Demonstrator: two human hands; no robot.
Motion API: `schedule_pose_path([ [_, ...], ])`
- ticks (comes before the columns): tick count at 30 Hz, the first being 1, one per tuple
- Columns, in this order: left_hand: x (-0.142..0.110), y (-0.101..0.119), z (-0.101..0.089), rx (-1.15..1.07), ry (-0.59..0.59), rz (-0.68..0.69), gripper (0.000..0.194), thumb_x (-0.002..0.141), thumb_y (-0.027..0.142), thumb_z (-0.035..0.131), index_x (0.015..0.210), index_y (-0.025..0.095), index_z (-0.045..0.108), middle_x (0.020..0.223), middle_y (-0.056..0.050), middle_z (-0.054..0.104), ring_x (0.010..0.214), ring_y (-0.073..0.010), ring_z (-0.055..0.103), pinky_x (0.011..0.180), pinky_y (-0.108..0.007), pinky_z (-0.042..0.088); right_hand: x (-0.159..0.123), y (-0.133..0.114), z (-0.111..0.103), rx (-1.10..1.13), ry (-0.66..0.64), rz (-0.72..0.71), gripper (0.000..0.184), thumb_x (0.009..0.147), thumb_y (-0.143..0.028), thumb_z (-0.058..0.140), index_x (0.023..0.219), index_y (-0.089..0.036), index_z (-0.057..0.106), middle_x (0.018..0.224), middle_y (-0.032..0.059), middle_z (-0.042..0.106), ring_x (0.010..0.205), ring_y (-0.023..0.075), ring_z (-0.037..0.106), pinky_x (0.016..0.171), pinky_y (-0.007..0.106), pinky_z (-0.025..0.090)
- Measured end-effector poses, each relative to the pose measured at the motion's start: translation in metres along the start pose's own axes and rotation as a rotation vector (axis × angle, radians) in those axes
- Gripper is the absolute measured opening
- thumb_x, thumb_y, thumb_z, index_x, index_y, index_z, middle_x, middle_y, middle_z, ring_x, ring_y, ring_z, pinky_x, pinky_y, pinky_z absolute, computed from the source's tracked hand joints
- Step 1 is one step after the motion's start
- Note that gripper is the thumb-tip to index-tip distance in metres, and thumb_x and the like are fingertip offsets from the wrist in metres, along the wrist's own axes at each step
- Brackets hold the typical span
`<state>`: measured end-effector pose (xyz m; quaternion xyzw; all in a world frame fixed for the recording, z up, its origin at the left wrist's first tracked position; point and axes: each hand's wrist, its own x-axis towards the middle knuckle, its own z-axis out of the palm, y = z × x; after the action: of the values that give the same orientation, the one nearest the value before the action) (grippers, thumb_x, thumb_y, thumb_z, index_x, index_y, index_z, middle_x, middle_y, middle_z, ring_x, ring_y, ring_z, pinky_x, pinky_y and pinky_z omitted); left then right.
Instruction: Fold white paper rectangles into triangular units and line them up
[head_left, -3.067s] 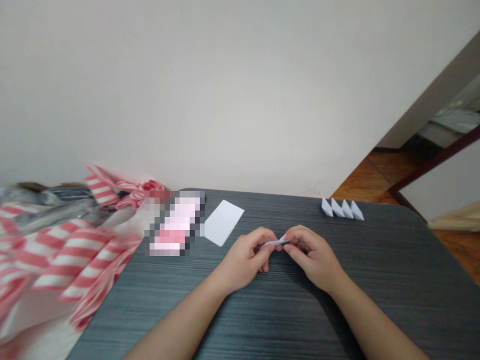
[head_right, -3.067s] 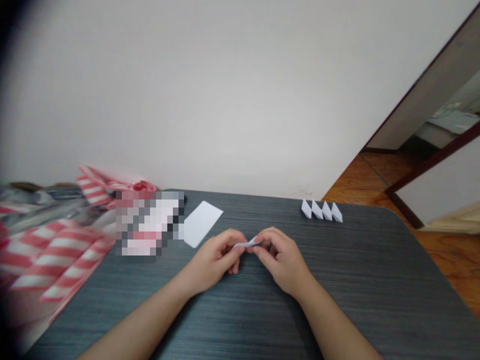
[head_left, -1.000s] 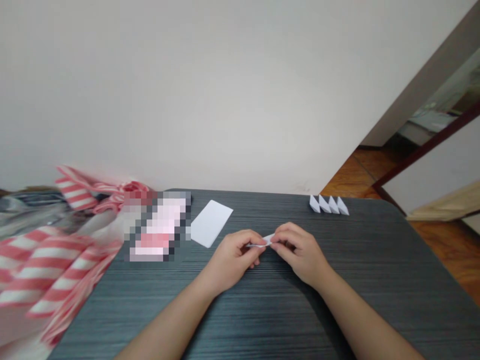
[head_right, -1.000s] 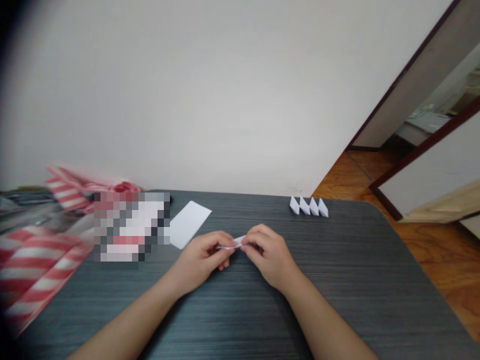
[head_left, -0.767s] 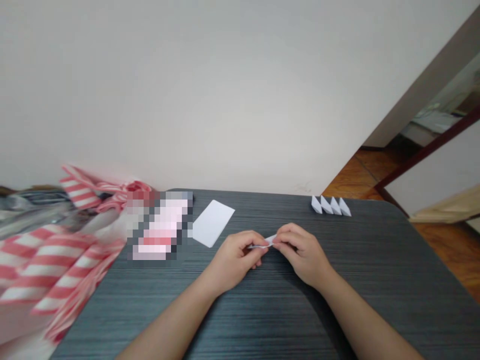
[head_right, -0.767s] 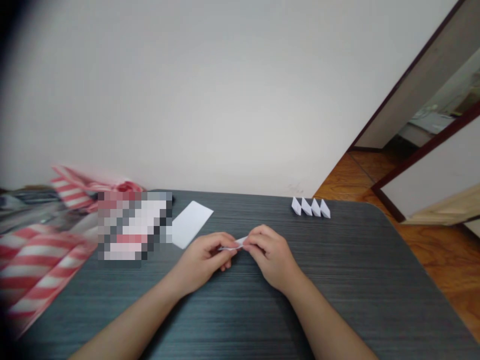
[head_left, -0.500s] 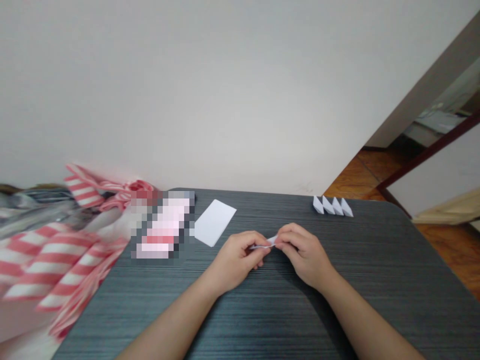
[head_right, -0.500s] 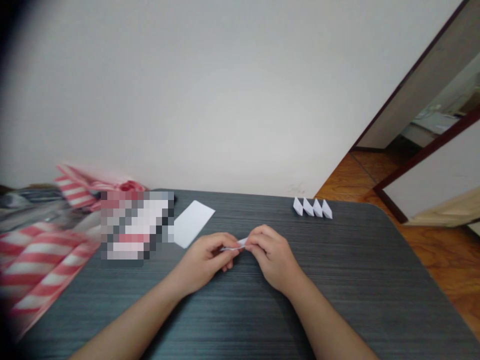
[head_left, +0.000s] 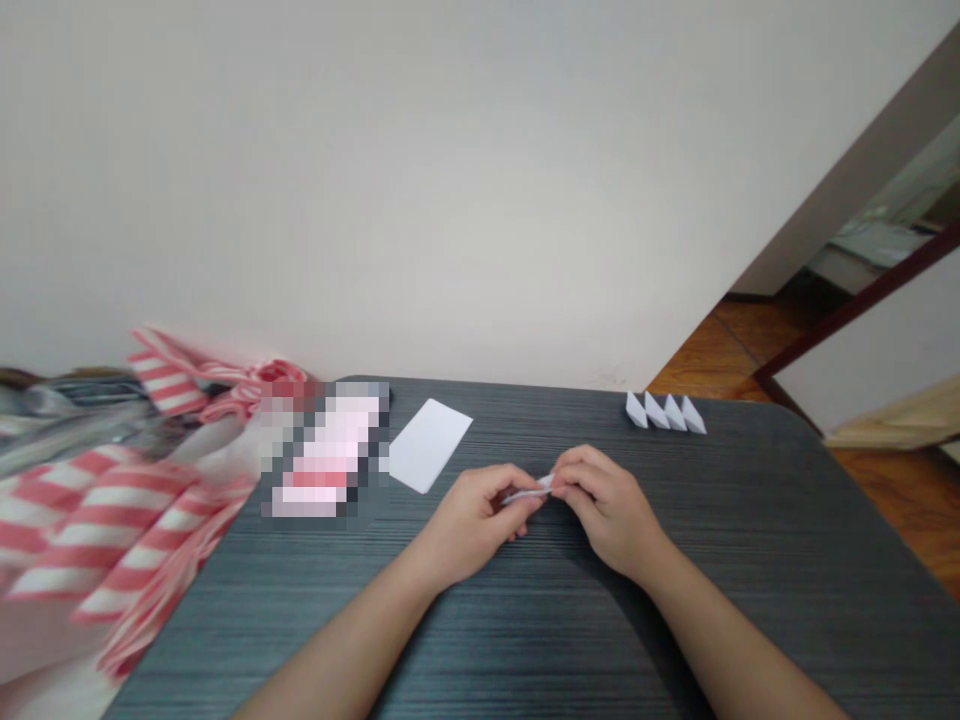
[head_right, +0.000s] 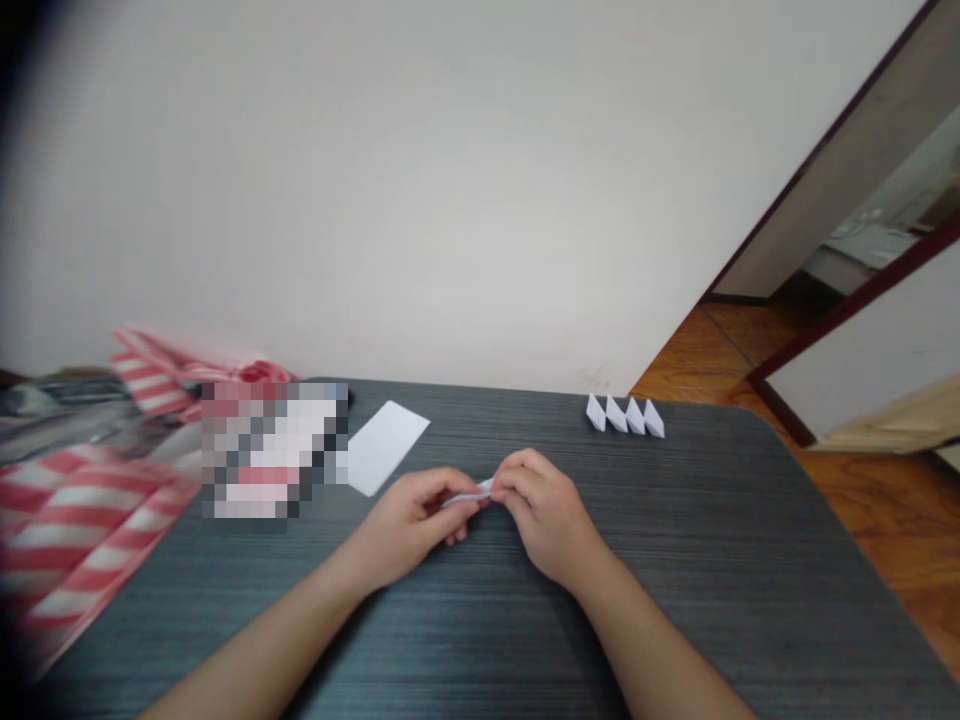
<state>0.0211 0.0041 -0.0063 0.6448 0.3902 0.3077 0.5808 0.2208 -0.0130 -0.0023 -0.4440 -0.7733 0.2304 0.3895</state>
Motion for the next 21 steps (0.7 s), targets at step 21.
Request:
schedule_pose_path([
  [21, 0.0003, 0.0028, -0.0010, 0.051, -0.011, 0.003, 0.020, 0.091, 0.031, 0.055, 0.093, 0.016, 0.068, 0.065, 0.000, 0.064, 0.057, -0.0115, 0.060, 0.056, -0.020, 0.049, -0.0012, 0.0018, 0.0023, 0.000, 0.018, 0.019, 0.010, 0.092, -0.017, 0.060, 0.088, -0.021, 0.068, 0.096, 0.0067, 0.064, 0.084, 0.0183, 0.063, 0.074, 0.030, 0.053],
])
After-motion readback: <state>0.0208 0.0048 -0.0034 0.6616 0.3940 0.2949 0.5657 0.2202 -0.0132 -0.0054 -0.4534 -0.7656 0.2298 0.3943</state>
